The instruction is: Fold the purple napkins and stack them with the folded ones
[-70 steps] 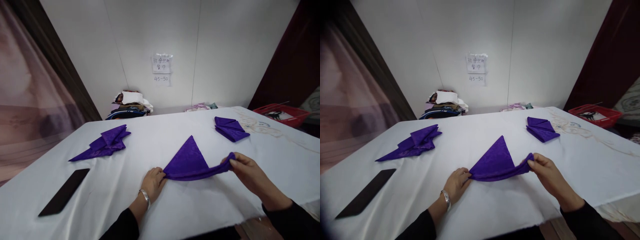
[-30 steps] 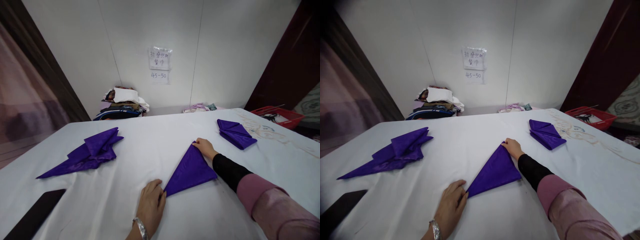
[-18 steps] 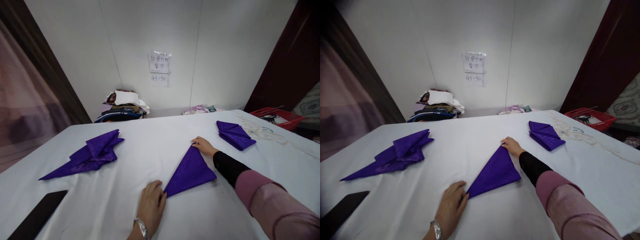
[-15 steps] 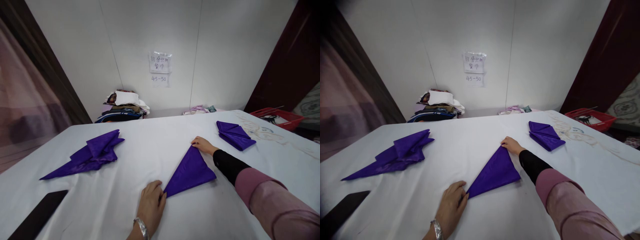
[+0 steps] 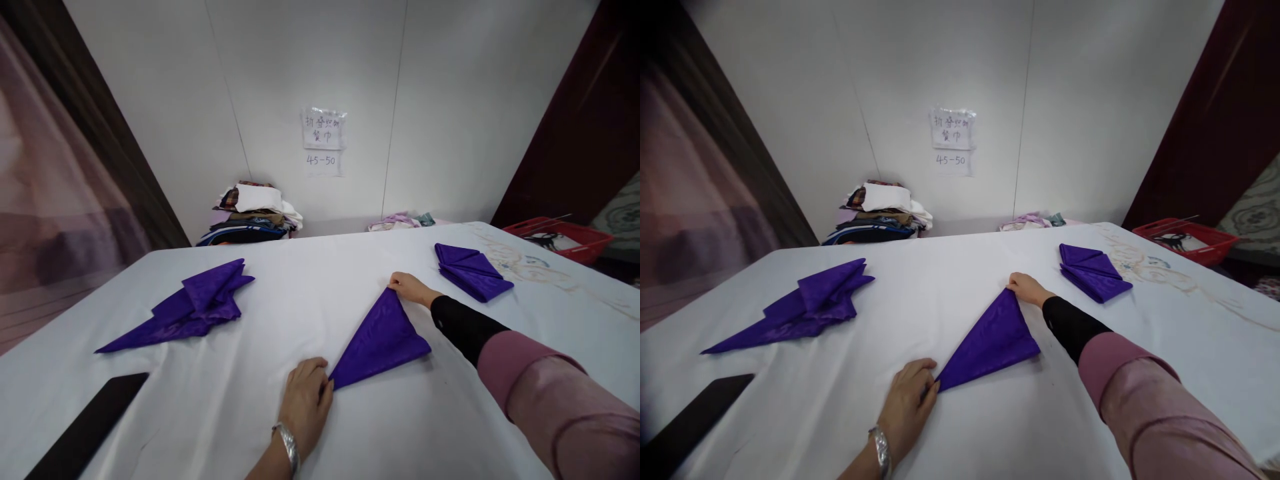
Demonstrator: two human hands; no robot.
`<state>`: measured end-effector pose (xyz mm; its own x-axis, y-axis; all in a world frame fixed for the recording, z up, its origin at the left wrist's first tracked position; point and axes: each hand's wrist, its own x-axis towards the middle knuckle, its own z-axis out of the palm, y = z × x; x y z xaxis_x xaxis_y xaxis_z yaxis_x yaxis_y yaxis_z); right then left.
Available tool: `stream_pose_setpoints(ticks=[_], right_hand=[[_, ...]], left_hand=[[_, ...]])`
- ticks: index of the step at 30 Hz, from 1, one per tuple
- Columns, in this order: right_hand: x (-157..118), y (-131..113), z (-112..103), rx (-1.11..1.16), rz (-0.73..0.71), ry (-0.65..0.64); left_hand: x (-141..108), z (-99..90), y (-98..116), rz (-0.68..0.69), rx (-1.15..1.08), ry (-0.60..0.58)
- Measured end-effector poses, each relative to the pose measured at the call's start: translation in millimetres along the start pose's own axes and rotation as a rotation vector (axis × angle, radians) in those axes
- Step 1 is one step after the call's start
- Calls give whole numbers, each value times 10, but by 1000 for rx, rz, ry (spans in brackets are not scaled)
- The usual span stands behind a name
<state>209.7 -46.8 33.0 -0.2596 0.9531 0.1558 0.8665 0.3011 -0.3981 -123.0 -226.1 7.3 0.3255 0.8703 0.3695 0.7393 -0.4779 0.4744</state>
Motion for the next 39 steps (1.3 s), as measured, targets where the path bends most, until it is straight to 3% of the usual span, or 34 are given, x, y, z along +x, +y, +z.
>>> stream_pose_setpoints(ticks=[6, 10, 13, 17, 19, 21, 25, 28, 34, 39], right_hand=[[-106, -152, -402, 21, -20, 73], [-95, -384, -728, 32, -66, 143], [-101, -631, -1027, 41, -125, 253], [-298, -908, -1326, 55, -279, 516], [-512, -925, -1272, 58, -339, 574], [-795, -841, -1035, 62, -370, 533], [-1435, -568, -317, 49, -353, 167], [-1804, -479, 12, 84, -335, 47], [-2096, -522, 9, 139, -299, 36], [-2134, -530, -12, 92, -328, 11]], left_hand=[[13, -57, 4, 17, -52, -48], [62, -133, -64, 30, 84, 5], [239, -388, -142, 105, 290, 124], [475, -859, -200, 126, 495, 326], [455, -976, -232, 157, 534, 349], [311, -956, -281, 217, 557, 276], [-134, -708, -358, 357, 535, -55], [-330, -600, -332, 349, 520, -163], [-349, -653, -239, 255, 441, -187], [-239, -586, 20, 189, 256, -57]])
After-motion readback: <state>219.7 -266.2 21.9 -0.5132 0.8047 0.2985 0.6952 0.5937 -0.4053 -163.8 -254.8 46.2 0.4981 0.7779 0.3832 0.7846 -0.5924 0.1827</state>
